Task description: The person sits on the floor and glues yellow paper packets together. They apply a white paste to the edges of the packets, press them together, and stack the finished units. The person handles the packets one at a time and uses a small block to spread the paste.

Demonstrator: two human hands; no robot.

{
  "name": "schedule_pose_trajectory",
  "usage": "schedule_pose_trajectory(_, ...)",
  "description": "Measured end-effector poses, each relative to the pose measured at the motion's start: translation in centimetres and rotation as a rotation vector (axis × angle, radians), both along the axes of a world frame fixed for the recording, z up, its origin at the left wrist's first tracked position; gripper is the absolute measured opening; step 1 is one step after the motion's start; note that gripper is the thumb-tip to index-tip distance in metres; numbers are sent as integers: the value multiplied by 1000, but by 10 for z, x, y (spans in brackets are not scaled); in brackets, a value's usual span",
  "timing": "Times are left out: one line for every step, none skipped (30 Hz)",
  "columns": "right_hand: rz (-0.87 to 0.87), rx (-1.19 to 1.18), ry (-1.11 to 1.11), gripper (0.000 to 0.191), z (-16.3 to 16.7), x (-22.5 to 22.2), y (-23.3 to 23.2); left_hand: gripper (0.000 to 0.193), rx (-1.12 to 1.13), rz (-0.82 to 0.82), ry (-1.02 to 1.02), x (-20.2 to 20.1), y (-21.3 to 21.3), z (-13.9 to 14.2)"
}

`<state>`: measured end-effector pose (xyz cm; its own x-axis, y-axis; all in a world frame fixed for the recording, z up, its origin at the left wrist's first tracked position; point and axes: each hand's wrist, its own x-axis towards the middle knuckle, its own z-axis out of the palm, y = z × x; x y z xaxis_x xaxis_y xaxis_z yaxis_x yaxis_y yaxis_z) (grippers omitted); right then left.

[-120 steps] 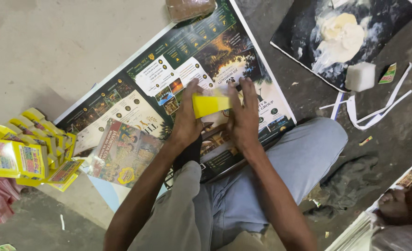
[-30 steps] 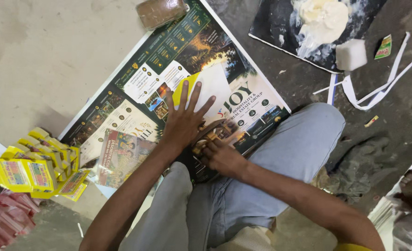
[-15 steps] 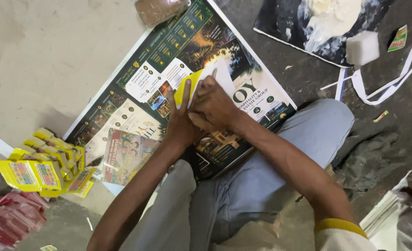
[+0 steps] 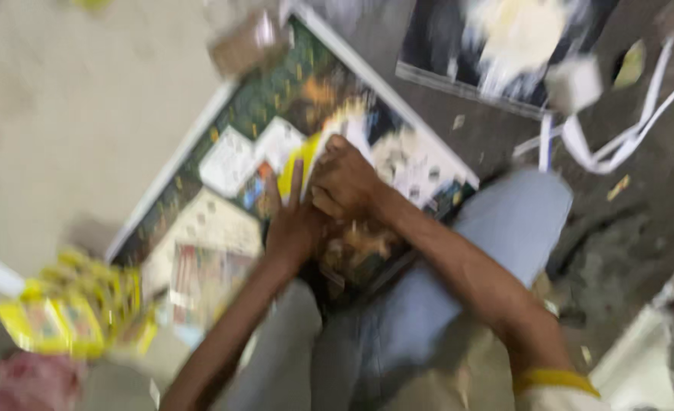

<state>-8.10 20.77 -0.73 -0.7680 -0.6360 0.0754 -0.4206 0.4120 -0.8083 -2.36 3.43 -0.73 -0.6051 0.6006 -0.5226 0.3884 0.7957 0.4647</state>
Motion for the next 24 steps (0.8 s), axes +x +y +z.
schedule_pose_trajectory(15, -71, -42, 21, 0, 10, -3, 75, -65, -60, 17, 3, -2, 3)
schedule_pose_trajectory(-10, -149, -77, 20, 1, 20, -6, 80, -130, -119, 65, 5, -3, 4)
schedule_pose_trajectory(-38, -215, -61, 20, 0, 24, -8, 85, -185, -181, 164, 5, -5, 3)
schedule_pose_trajectory(-66, -272, -15, 20, -3, 21, -8, 81, -159, -143, 271, 6, -4, 2)
schedule_pose_trajectory(-65, -166, 33, 19, -8, 15, -6, 76, -133, -106, 382, 7, -4, 1)
schedule_pose_trajectory(-77, -60, 61, 18, -12, 13, -5, 71, -104, -76, 472, 8, -4, -1)
schedule_pose_trajectory(-106, 46, 41, 17, -15, 18, -5, 68, -101, -66, 351, 9, -3, -3)
schedule_pose_trajectory(-173, 33, 28, 15, -17, 28, -7, 66, -101, -65, 190, 12, -4, -4)
schedule_pose_trajectory(-229, 18, 14, 14, -18, 38, -9, 64, -110, -53, 27, 15, -4, -6)
schedule_pose_trajectory(-270, 0, 30, 14, -18, 48, -12, 67, -91, -68, 104, 20, -6, -5)
schedule_pose_trajectory(-266, -32, 4, 13, -15, 60, -14, 70, -70, -69, 223, 22, -7, -7)
schedule_pose_trajectory(-262, -68, -12, 13, -11, 72, -17, 73, -54, -73, 353, 23, -8, -9)
schedule_pose_trajectory(-269, -101, -51, 14, -7, 81, -18, 70, -100, -94, 370, 25, -9, -12)
schedule_pose_trajectory(-262, -138, -112, 17, -4, 86, -18, 67, -139, -130, 359, 28, -10, -13)
schedule_pose_trajectory(-255, -171, -179, 20, 0, 88, -17, 64, -173, -165, 342, 30, -9, -14)
schedule_pose_trajectory(-238, -207, -222, 24, 1, 86, -14, 67, -77, -90, 326, 33, -8, -15)
schedule_pose_trajectory(-228, -197, -146, 26, 1, 82, -12, 70, 23, -17, 343, 34, -6, -17)
schedule_pose_trajectory(-225, -180, -70, 27, 0, 74, -9, 73, 132, 47, 357, 35, -4, -19)
schedule_pose_trajectory(-228, -161, -16, 29, -1, 69, -8, 73, 132, 46, 320, 35, -3, -20)
schedule_pose_trajectory(-234, -149, 16, 30, -2, 65, -7, 72, 124, 54, 270, 37, -3, -19)
schedule_pose_trajectory(-229, -145, 42, 32, -4, 63, -8, 72, 106, 72, 215, 40, -3, -18)
schedule_pose_trajectory(-223, -143, 63, 33, -4, 64, -10, 72, 31, 21, 210, 42, -4, -17)
schedule_pose_trajectory(-234, -113, 43, 32, -4, 68, -13, 72, -40, -34, 206, 43, -5, -17)
schedule_pose_trajectory(-241, -87, 28, 32, -3, 74, -16, 72, -114, -87, 208, 44, -6, -16)
